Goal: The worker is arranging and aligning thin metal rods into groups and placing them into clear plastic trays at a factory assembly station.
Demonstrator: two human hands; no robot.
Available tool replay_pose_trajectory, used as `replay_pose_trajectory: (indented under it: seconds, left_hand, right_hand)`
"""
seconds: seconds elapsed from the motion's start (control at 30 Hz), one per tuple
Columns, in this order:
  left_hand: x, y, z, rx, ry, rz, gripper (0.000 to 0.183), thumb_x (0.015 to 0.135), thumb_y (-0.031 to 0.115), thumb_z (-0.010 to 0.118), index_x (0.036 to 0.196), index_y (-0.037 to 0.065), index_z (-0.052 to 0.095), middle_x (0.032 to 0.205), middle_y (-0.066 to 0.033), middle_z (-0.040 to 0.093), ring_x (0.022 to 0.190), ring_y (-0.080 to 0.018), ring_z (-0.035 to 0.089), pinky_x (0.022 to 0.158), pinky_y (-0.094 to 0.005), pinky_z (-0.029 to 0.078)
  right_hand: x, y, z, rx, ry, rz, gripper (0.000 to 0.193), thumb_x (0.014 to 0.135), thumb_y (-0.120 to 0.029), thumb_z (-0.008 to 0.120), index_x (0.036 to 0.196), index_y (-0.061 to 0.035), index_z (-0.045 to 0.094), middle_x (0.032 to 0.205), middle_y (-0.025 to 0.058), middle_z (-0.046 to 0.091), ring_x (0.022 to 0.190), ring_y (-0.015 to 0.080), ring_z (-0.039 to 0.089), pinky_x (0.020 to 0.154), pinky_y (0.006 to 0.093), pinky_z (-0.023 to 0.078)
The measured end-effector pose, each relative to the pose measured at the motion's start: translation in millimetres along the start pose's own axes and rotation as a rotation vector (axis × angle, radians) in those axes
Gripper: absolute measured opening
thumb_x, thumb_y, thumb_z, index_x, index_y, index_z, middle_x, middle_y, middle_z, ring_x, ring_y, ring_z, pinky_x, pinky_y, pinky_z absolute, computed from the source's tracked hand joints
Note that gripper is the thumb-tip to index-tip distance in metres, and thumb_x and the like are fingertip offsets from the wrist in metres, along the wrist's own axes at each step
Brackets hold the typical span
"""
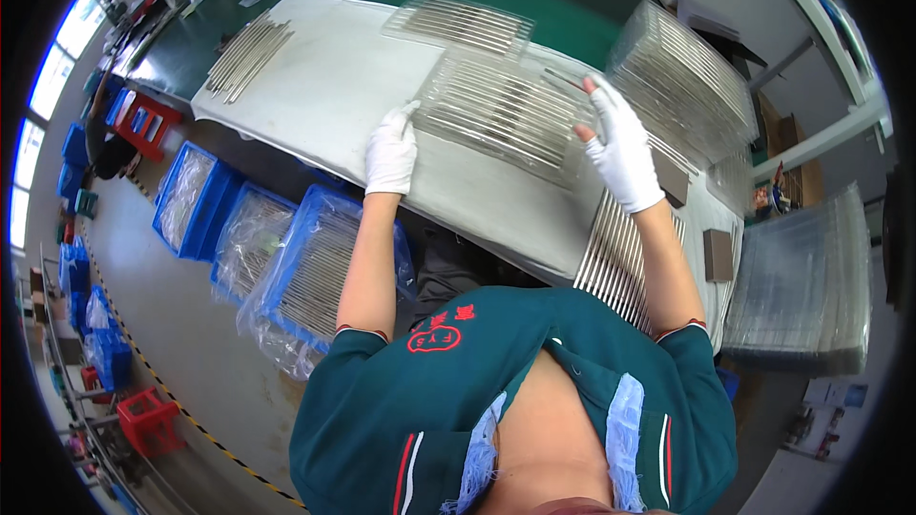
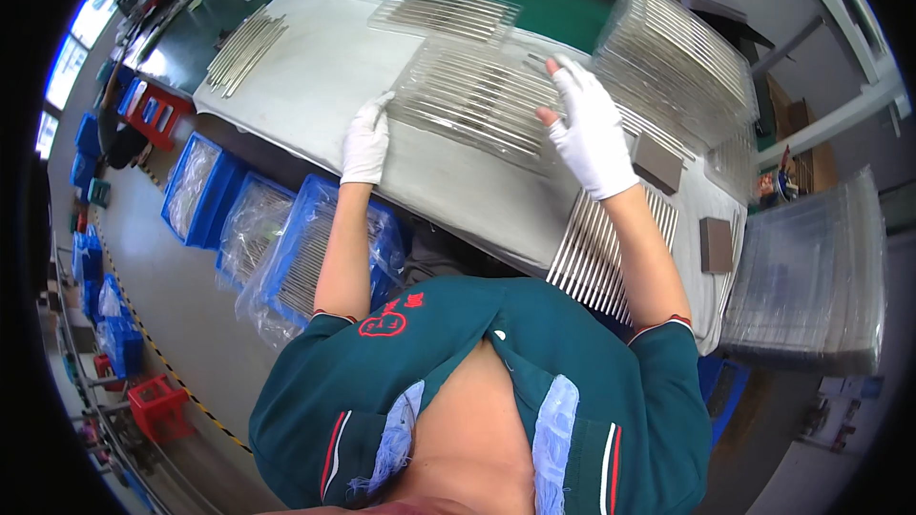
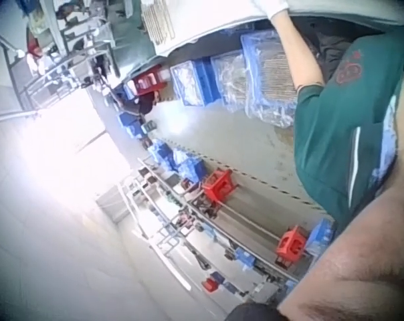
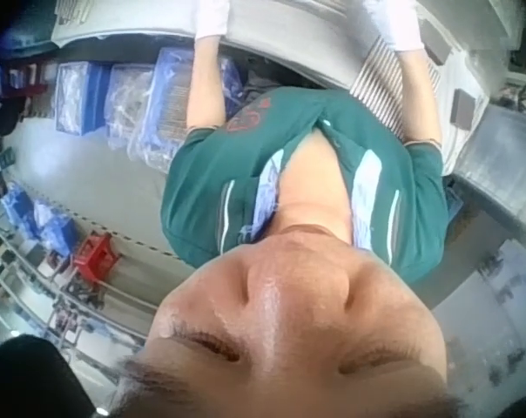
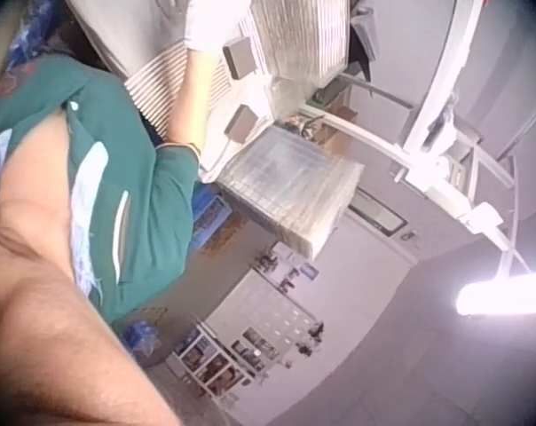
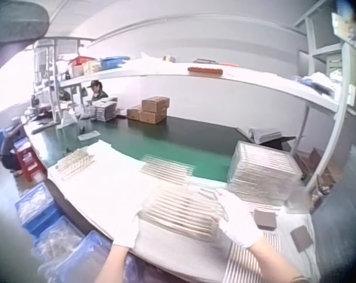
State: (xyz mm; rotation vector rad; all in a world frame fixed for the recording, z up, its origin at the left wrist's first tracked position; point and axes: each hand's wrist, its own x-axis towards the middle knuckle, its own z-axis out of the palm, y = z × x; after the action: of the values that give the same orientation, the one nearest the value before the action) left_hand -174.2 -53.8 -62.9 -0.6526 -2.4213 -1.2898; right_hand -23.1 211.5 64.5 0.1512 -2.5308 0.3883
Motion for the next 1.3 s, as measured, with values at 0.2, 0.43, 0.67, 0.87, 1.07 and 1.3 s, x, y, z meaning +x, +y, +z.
replay_pose_trajectory:
  seconds: [0.2, 0.43, 0.67, 0.87, 1.07, 1.3]
  left_hand:
    - [0, -3, -12, 0.024, 0.115, 0.053, 0.028, 0.090, 0.006, 0.050, 0.116, 0.007, 0.060, 0.115, -0.0138, 0.061, 0.109, -0.0271, 0.057, 0.096, -0.0338, 0.043]
    - [-34, 146, 22, -0.343, -0.216, 0.358, 0.026, 0.090, 0.006, 0.055, 0.114, 0.003, 0.059, 0.110, -0.0118, 0.064, 0.105, -0.0220, 0.060, 0.092, -0.0316, 0.045]
    - [-41, 200, 162, -0.142, -0.592, 0.839, 0.036, 0.090, 0.032, 0.051, 0.115, 0.007, 0.059, 0.111, -0.0150, 0.060, 0.106, -0.0339, 0.055, 0.098, -0.0488, 0.037]
    - [-36, 203, 175, -0.013, -0.605, 0.744, 0.034, 0.088, 0.038, 0.052, 0.110, 0.015, 0.065, 0.099, -0.0131, 0.062, 0.093, -0.0309, 0.059, 0.083, -0.0411, 0.047]
    - [-36, 205, 175, 0.020, -0.565, 0.745, 0.035, 0.086, 0.040, 0.053, 0.106, 0.016, 0.067, 0.100, -0.0133, 0.063, 0.091, -0.0310, 0.060, 0.081, -0.0400, 0.048]
    - [-47, 203, 168, 0.035, -0.505, 0.784, 0.035, 0.086, 0.040, 0.054, 0.106, 0.014, 0.067, 0.100, -0.0150, 0.063, 0.091, -0.0304, 0.060, 0.080, -0.0396, 0.048]
  right_hand:
    - [-78, 58, -66, 0.171, 0.128, 0.311, 0.045, 0.088, -0.028, 0.060, 0.126, -0.0047, 0.052, 0.123, 0.0146, 0.055, 0.116, 0.0262, 0.052, 0.099, 0.0324, 0.038]
    - [-170, 85, -66, -0.032, -0.127, 0.460, 0.040, 0.081, -0.032, 0.065, 0.112, -0.0077, 0.060, 0.111, 0.0112, 0.060, 0.105, 0.0292, 0.056, 0.093, 0.0371, 0.043]
    - [-157, 90, -37, -0.214, -0.199, 0.420, 0.042, 0.081, -0.038, 0.063, 0.114, -0.0125, 0.061, 0.111, 0.0096, 0.058, 0.107, 0.0290, 0.053, 0.092, 0.0403, 0.042]
    - [-159, 87, -32, -0.277, -0.167, 0.441, 0.046, 0.083, -0.046, 0.059, 0.115, -0.0138, 0.061, 0.114, 0.0103, 0.058, 0.108, 0.0284, 0.053, 0.093, 0.0411, 0.042]
    - [-161, 91, -27, -0.284, -0.154, 0.470, 0.049, 0.084, -0.048, 0.056, 0.118, -0.0144, 0.060, 0.115, 0.0114, 0.057, 0.109, 0.0291, 0.052, 0.094, 0.0414, 0.041]
    - [-169, 82, -25, -0.296, -0.129, 0.423, 0.049, 0.082, -0.051, 0.056, 0.113, -0.0140, 0.062, 0.110, 0.0145, 0.059, 0.102, 0.0316, 0.057, 0.088, 0.0431, 0.046]
